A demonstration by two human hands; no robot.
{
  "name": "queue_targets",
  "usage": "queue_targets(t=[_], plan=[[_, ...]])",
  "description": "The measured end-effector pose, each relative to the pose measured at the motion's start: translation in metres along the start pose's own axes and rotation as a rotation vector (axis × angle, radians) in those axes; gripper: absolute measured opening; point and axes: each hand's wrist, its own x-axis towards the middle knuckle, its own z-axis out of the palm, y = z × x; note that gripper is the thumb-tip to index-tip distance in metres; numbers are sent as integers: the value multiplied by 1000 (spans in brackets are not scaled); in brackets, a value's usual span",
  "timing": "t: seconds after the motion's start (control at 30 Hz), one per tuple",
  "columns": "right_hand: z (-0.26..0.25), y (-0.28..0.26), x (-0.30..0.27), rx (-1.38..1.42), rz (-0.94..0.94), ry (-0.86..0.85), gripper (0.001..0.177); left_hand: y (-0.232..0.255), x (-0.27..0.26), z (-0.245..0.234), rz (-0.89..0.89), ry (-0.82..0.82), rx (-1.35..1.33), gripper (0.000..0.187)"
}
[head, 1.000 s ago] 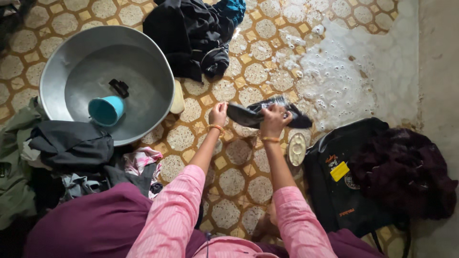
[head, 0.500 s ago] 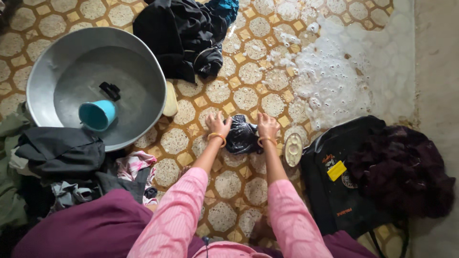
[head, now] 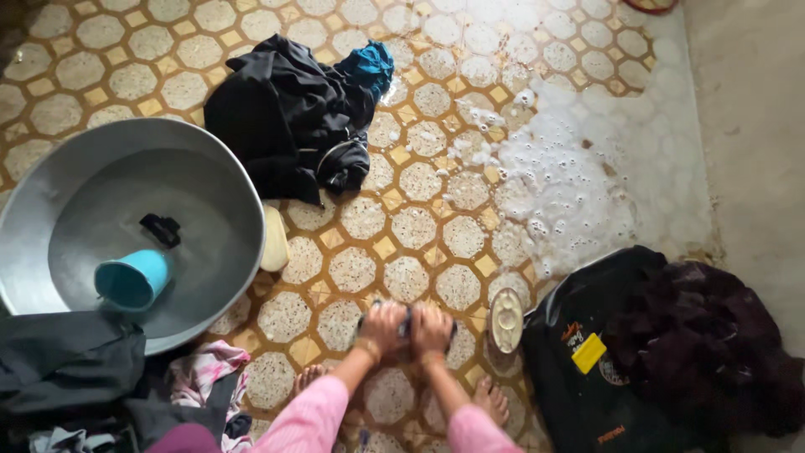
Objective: The person sits on a tiled floor and hand-washes clothes using a yellow bar of soap and water from a metal basin. They scrub a dark garment and then a pink and white patterned cloth, repeatedly rubbing and rinsing them on the floor.
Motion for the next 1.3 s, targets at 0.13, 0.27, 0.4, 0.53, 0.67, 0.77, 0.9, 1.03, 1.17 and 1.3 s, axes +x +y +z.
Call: queue_targets(t=[0.13, 0.27, 0.4, 0.53, 0.67, 0.77, 0.9, 1.03, 1.17, 1.3], plan=[[-4, 28, 116, -183, -11, -242, 26, -19, 103, -9, -330, -399, -223, 61], [-18, 19, 120, 17, 228, -146, 45, -24, 126, -6, -165, -411, -44, 103], [-15, -16, -20, -105, 12, 141, 59, 1, -20, -1, 82, 19, 205, 98], [-9, -17, -33, 162, 158, -53, 30, 7, -33, 1, 9, -178, -82, 66], [-19, -7, 16, -7, 10, -157, 24, 6, 1, -11, -33, -147, 19, 48], [-32, -14, 36, -86, 97, -227, 35, 4, 22, -24, -140, -306, -99, 64], [-48, -11, 39, -130, -106, -268, 42, 3, 40, -35, -318, -484, -309, 77], [-64, 0, 11, 149, 192, 23, 46, 28, 16, -62, -442, -334, -282, 90], [-90, 24, -20, 274, 219, 191, 34, -3, 43, -133, -692, -267, -465, 92], [-99, 21, -7, 290, 119, 233, 26, -82, 129, -234, -901, 47, -521, 100]])
